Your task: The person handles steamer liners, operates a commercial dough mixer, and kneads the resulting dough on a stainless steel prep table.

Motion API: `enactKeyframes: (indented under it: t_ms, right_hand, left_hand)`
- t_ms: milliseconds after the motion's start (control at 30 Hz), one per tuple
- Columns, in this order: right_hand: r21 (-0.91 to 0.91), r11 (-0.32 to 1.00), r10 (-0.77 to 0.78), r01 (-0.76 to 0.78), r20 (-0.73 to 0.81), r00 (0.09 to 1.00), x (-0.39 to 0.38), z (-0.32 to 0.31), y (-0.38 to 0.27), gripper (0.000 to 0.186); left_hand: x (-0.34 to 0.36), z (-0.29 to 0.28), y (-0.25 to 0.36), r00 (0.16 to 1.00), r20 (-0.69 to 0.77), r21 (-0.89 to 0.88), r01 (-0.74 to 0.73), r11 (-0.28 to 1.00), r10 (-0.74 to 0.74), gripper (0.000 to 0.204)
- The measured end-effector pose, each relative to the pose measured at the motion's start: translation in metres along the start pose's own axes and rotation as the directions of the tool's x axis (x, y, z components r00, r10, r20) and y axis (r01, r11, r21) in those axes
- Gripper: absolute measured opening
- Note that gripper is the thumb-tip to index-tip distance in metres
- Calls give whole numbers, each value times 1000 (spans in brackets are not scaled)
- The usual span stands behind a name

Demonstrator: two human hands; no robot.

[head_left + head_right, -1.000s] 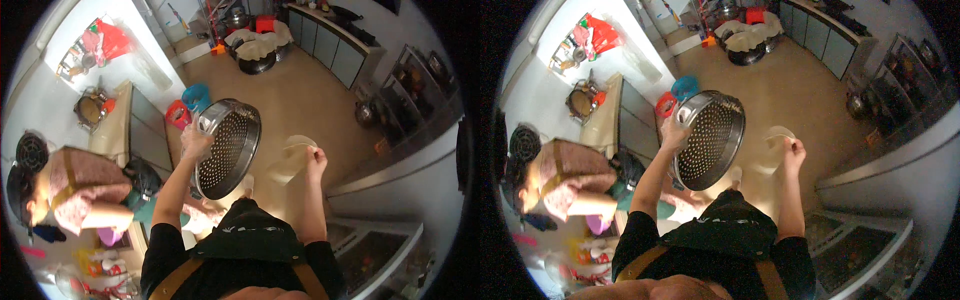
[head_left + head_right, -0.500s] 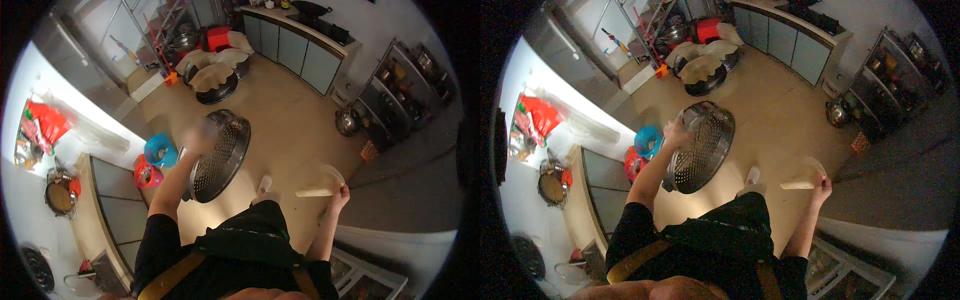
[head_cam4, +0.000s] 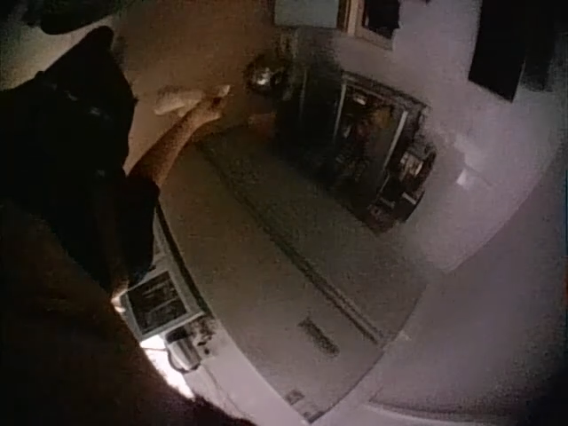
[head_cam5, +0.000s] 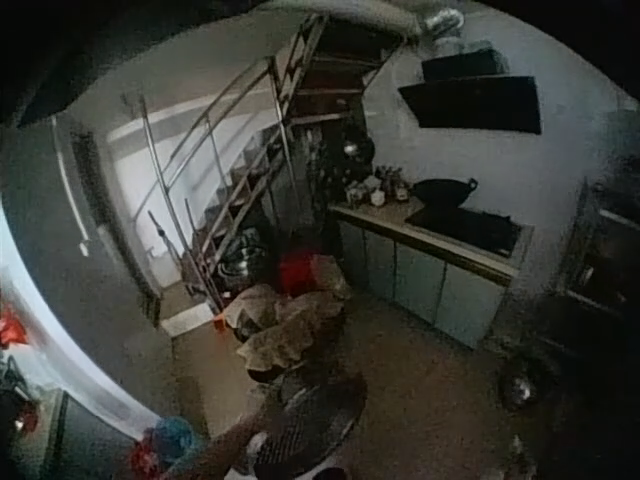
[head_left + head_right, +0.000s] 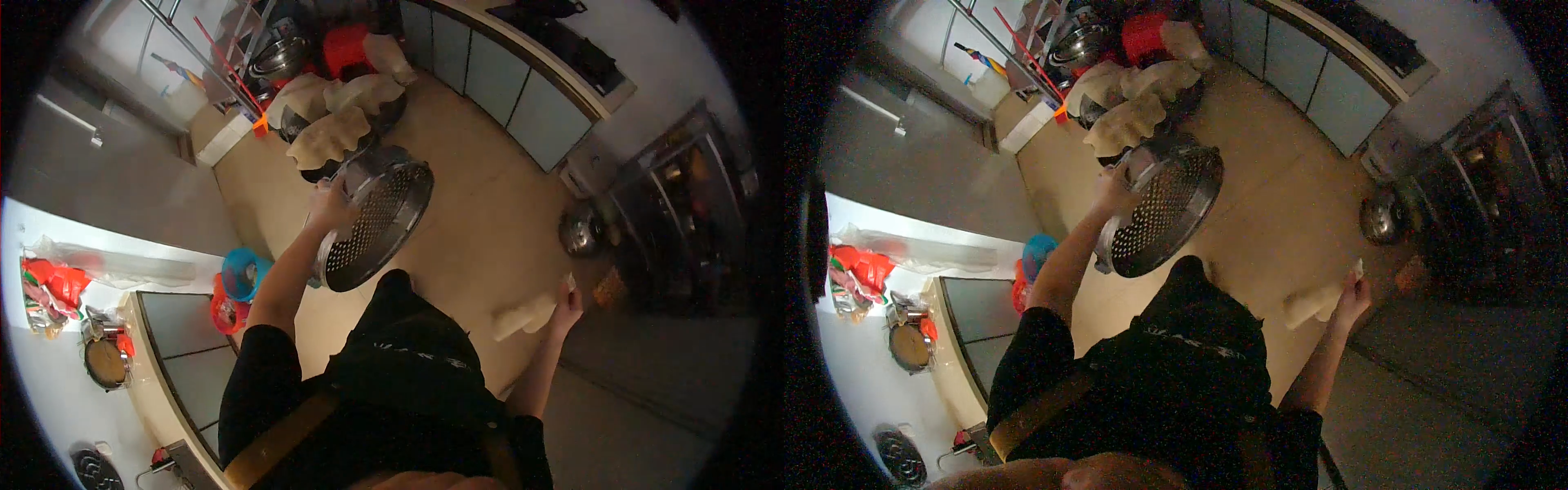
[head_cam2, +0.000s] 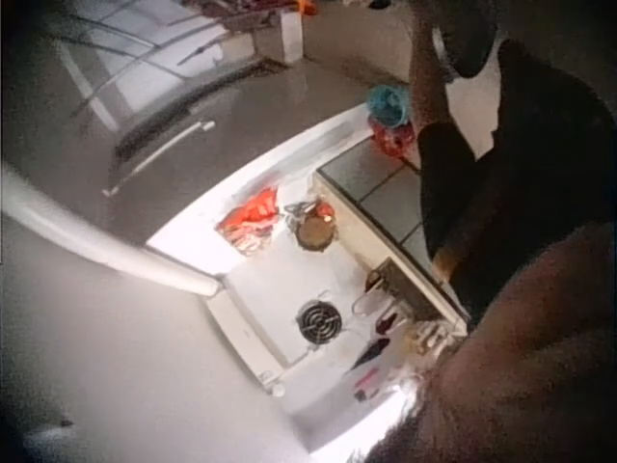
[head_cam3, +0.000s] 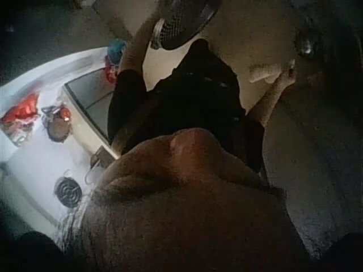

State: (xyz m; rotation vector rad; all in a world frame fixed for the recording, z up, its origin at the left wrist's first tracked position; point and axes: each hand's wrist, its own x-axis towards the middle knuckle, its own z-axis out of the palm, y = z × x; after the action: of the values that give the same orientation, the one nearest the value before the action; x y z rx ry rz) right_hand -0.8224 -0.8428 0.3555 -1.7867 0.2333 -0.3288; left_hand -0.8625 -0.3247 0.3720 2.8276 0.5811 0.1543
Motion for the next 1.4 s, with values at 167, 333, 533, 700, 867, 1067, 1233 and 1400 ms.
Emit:
enactKeyframes:
  t_ms: [167,333,533,700,867,1067,1233,1400]
  right_hand:
    - [143,990,0,2,-14,1000,119,97,7,13]
    - [43,996,85,-81,-98,992,244,172,24,16]
    - [-42,997,67,-67,17,998,352,258,-6,20]
    - [-71,990,126,-123,50,991,447,320,2,18]
    - [102,912,363,-396,244,899,570,399,48,18]
    - [-184,969,224,-165,375,900,625,476,41,19]
    - [-283,928,355,-242,473,807,659,528,27,17]
    - [-331,848,524,-414,412,745,666,545,64,12]
  left_hand:
    - [142,36,2,998,8,-65,-56,996,57,69]
    - [279,81,33,988,71,4,139,990,-139,66]
    - [418,98,57,971,237,152,-6,988,-30,69]
    - [522,136,73,975,222,130,-11,992,-18,70]
    - [621,185,86,965,257,137,19,990,-54,73]
    - [694,248,82,903,402,192,79,978,-152,77]
    - [737,290,83,866,402,178,246,953,-298,76]
    - [782,319,77,809,487,277,213,937,-328,78]
